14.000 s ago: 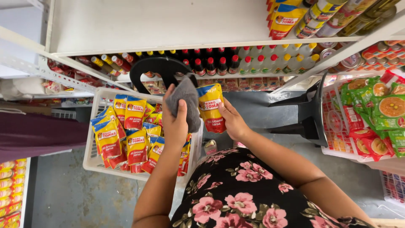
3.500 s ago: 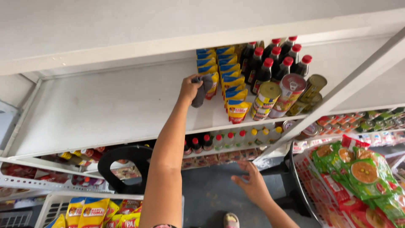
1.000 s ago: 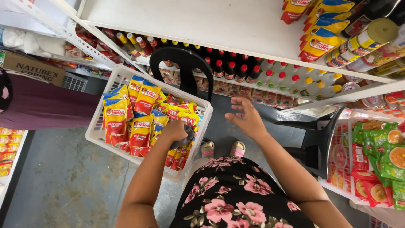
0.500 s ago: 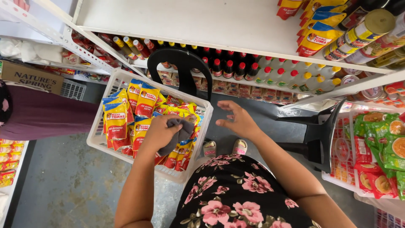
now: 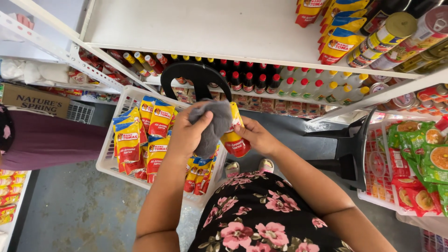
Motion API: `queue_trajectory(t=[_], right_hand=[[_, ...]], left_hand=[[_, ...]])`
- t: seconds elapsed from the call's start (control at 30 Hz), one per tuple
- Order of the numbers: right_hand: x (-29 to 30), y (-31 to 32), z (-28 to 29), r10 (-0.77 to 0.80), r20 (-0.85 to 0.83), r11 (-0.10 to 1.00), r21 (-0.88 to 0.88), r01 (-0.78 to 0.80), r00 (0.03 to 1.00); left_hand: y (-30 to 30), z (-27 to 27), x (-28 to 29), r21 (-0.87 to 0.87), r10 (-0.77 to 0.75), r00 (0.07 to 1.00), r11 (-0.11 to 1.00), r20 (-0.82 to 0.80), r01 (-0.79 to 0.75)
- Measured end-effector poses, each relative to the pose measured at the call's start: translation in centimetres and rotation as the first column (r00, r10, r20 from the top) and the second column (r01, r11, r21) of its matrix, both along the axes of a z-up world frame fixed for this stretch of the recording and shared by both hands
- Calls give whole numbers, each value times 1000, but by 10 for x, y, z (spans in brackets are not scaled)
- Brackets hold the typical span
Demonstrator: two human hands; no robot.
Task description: Wiping down grocery store shelves with a cloth and organizing product pouches.
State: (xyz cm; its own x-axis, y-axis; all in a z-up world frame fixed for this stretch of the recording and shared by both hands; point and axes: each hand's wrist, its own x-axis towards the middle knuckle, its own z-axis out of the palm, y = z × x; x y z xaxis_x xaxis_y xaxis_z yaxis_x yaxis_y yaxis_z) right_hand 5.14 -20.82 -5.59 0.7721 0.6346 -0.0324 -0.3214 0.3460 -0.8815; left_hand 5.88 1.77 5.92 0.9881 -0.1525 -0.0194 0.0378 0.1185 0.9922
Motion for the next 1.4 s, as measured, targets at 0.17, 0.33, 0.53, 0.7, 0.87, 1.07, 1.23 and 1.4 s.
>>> queue_trajectory(t=[0.17, 0.33, 0.53, 0.7, 0.87, 1.07, 1.23, 1.4], right_hand=[[-4, 4, 23, -169, -257, 977, 85, 197, 951], [-4, -1, 16, -206, -277, 954, 157, 256, 938], [-3, -17, 23, -252, -348, 922, 198, 333, 903], [8, -29, 32, -326, -185, 917, 176, 358, 927], [17, -61, -10, -337, -284, 873, 264, 411, 898], [11, -52, 27, 229, -403, 704, 697, 136, 886], [12, -36, 14, -140, -699, 794, 344, 502, 702], [14, -50, 45, -98, -398, 750, 573, 331, 912]], left_hand=[[-17, 32, -9, 112, 189, 809, 948, 557, -299], [-49, 15, -13, 618, -317, 563, 612, 763, -493], [-70, -5, -29, 713, -450, 558, 519, 697, -472], [-68, -20, -44, 776, -604, 547, 615, 580, -143], [-46, -21, -39, 417, -389, 787, 890, 479, 186], [-82, 5, -15, 313, -52, 790, 932, 611, -182], [-129, -3, -21, 547, -251, 685, 798, 684, -254], [-121, -12, -31, 636, -483, 658, 772, 577, 10]])
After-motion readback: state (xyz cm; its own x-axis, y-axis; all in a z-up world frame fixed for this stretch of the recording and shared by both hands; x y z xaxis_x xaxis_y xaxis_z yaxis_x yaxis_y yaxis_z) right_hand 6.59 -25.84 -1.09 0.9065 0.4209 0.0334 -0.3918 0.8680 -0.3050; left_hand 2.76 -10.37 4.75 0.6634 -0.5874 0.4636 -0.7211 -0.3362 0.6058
